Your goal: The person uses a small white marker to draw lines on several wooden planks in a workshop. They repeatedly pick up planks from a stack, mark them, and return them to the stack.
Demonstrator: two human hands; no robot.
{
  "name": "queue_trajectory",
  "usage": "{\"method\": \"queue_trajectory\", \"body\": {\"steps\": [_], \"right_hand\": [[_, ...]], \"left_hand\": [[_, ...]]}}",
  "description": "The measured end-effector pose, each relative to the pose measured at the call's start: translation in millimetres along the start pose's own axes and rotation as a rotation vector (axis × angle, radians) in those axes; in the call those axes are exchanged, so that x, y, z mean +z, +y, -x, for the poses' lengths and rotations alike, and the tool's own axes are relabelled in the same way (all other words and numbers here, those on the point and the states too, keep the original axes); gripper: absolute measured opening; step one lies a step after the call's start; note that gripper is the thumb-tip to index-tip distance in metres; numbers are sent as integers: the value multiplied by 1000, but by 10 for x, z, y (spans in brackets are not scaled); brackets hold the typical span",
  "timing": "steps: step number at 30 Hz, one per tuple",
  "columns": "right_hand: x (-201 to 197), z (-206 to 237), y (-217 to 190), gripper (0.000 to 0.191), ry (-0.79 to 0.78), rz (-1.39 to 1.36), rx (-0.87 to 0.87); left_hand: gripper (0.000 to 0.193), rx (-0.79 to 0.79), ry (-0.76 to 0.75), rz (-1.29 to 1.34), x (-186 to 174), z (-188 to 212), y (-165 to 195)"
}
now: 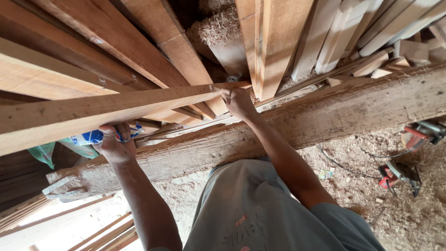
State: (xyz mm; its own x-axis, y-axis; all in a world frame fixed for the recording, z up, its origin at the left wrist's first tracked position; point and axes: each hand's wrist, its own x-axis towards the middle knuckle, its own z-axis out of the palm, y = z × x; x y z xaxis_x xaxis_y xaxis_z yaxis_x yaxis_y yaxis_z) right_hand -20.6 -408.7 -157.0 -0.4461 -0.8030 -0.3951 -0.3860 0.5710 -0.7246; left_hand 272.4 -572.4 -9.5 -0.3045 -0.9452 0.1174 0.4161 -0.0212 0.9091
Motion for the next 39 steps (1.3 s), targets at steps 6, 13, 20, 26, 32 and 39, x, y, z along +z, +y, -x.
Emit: {"method": "queue_trajectory", "body": {"steps": [6,13,20,26,32,39], "right_hand": [[55,-19,-115,28,138,-171,-186],[-159,-30,-88,29,-13,-94,-180],[-345,-31,-337,34,-102,67,-201],[-471,6,-387,28,-101,81,-251],[-411,522,-505,31,-118,-441,-160],[-555,658,-139,41,-387,-836,-14]], "left_hand": [[32,20,-9,-1,7,16,-10],[27,10,52,11,36,-20,2],[17,9,170,-78,57,30,-50],[25,-165,338,-326,-11,247,-160],[31,84,344,-366,593,186,291],[48,210,373,-596,1535,-33,650]]}}
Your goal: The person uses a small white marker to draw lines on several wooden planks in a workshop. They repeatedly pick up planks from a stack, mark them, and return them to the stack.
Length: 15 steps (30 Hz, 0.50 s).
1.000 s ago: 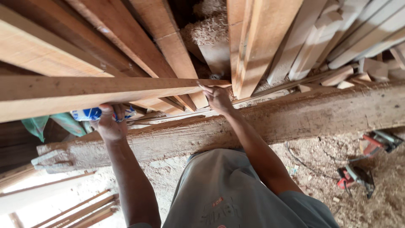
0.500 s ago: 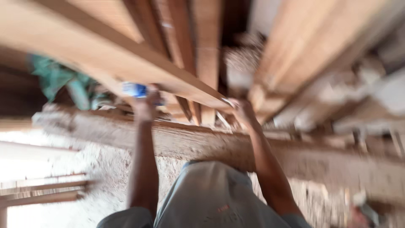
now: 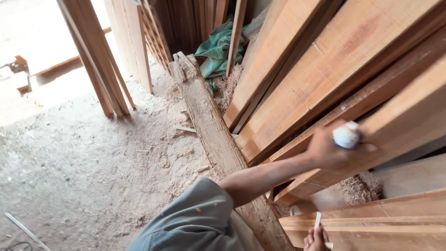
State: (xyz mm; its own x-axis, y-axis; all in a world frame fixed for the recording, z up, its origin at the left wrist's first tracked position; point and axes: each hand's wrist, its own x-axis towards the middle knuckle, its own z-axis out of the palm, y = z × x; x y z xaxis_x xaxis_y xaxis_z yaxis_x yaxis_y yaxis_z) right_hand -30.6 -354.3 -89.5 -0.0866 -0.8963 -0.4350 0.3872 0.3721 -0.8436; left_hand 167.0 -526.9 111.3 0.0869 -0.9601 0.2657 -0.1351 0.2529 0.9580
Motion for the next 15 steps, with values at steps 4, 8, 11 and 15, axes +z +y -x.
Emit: {"method": "queue_trajectory", "body": {"steps": [4,8,11,15], "right_hand": [[-260,133,83,46,-71,99,-24],[-459,354,43,46,-121,-23,-27],[-530,606,19,32,34,-129,-92],[-654,944,19,27,159,-288,-207]], "left_hand": [[50,7,4,-276,338,-150,57],[52,75,60,-525,625,-322,138],[54,80,77,-532,466,-385,-45],[53,34,-36,-357,515,-548,-250]]}}
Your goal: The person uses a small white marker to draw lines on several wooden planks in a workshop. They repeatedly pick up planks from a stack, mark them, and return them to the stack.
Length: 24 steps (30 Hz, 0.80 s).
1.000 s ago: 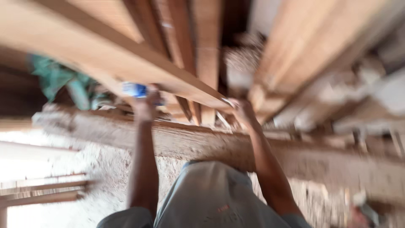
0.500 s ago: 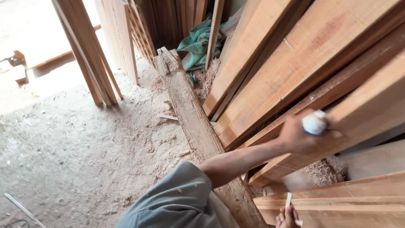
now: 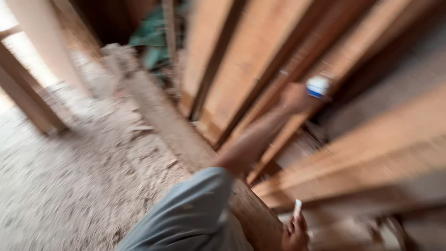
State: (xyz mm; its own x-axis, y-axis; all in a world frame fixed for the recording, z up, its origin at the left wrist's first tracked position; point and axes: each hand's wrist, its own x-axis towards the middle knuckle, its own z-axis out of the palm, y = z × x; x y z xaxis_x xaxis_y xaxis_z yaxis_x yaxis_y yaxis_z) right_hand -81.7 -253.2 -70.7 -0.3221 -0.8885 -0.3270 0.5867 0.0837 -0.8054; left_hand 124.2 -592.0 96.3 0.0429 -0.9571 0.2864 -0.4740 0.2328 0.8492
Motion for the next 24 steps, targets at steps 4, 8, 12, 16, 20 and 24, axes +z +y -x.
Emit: {"method": "queue_trajectory", "body": {"steps": [4,8,12,16,20,24], "right_hand": [[-110,28,-118,29,54,-13,33],[-49,-117,-198,27,-26,-76,18],[197,-286,-254,33,-133,80,87],[547,-343,-233,35,-212,133,81],[846,-315,-154,35,-201,174,162],[1024,-244,-84,35,-250,231,207]], "left_hand": [[53,-17,-153,193,108,169,-301],[49,-128,-324,210,66,817,-750],[55,-375,-540,66,9,1397,-1041],[51,-323,-593,-4,-83,1789,-1136],[40,-292,-589,30,-235,2002,-1190],[36,-155,-572,-15,-345,2078,-1225]]}}
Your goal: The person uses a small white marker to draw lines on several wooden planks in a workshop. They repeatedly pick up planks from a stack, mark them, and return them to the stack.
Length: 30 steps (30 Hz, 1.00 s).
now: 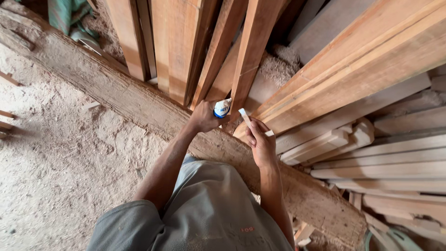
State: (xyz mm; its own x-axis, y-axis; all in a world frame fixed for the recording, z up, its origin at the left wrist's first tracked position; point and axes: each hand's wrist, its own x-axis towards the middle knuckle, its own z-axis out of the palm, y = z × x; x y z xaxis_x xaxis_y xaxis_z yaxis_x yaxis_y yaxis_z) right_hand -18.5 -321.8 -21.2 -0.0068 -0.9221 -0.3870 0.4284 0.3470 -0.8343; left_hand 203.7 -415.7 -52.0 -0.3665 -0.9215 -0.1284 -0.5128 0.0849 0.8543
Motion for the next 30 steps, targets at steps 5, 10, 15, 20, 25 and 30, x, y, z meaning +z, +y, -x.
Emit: {"method": "queue_trajectory", "body": {"steps": [5,10,15,20,25,30], "right_hand": [[139,11,21,35,76,35,-30],[207,22,-4,36,105,97,-75],[227,49,-14,37,125,120,-81],[223,27,42,36,128,68,-65],[231,-29,132,34,114,-17,-46],[258,-122,230,34,109,-74,-26]], "left_hand": [[38,9,-147,-83,-20,-28,-130],[30,222,-215,-103,-65,-67,-217],[56,76,-340,-272,-189,-77,-28],[49,164,-332,-264,-314,-110,148],[44,219,-316,-286,-368,-124,109],[39,210,-348,-282,-406,-176,-27]]}}
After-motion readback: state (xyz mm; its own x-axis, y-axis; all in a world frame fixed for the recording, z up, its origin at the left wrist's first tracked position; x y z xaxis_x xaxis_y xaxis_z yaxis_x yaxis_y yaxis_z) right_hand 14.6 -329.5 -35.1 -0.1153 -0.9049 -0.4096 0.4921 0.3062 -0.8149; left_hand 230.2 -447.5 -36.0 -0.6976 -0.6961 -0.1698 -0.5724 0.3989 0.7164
